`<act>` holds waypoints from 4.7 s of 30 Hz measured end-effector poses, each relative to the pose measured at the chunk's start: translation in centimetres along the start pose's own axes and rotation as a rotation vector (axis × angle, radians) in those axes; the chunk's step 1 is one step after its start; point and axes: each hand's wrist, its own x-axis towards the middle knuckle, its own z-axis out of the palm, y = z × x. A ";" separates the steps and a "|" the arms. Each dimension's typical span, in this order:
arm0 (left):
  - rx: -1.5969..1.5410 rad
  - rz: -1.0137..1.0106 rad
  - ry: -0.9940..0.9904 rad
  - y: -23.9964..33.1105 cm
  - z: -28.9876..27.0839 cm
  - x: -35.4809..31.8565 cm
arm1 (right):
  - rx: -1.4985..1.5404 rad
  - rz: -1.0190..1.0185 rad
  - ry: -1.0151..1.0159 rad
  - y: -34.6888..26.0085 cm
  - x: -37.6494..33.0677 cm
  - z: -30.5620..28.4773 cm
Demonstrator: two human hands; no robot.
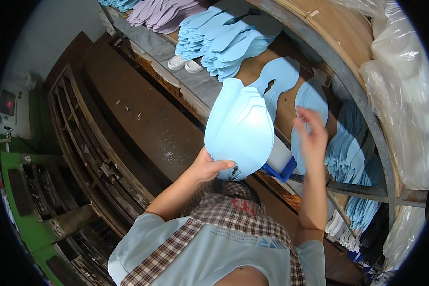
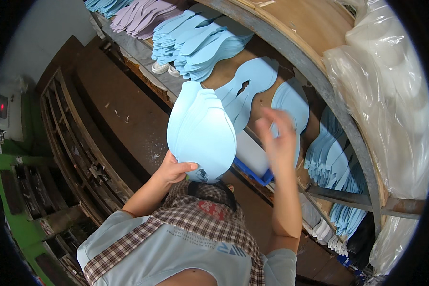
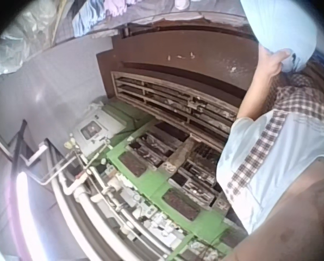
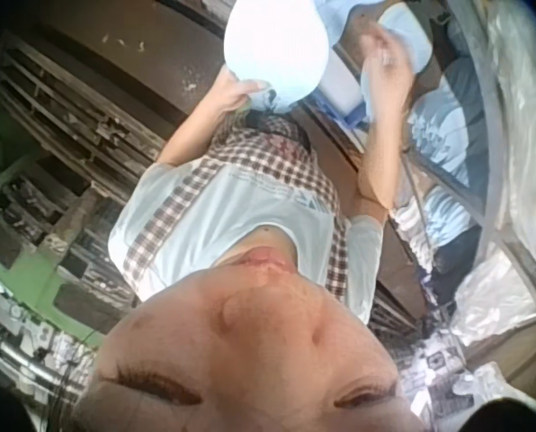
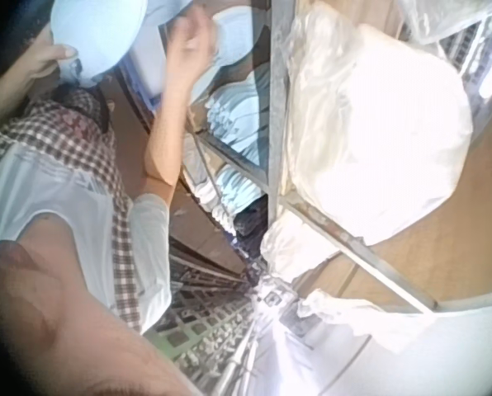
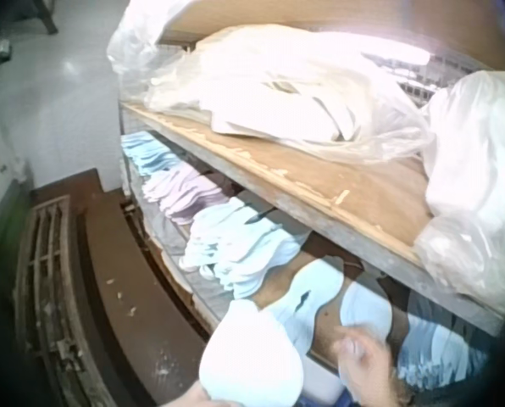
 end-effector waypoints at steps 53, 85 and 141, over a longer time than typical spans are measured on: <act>-0.101 -0.035 0.017 -1.0 1.9 -0.3 | 1.374 0.456 0.205 -4.7 -6.1 3.6; -0.130 0.203 0.297 0.5 0.1 -1.1 | 0.246 0.439 0.476 7.1 1.4 -6.0; -0.090 0.061 0.102 -0.3 1.9 -0.2 | 1.247 0.370 -0.153 -5.8 -7.3 3.4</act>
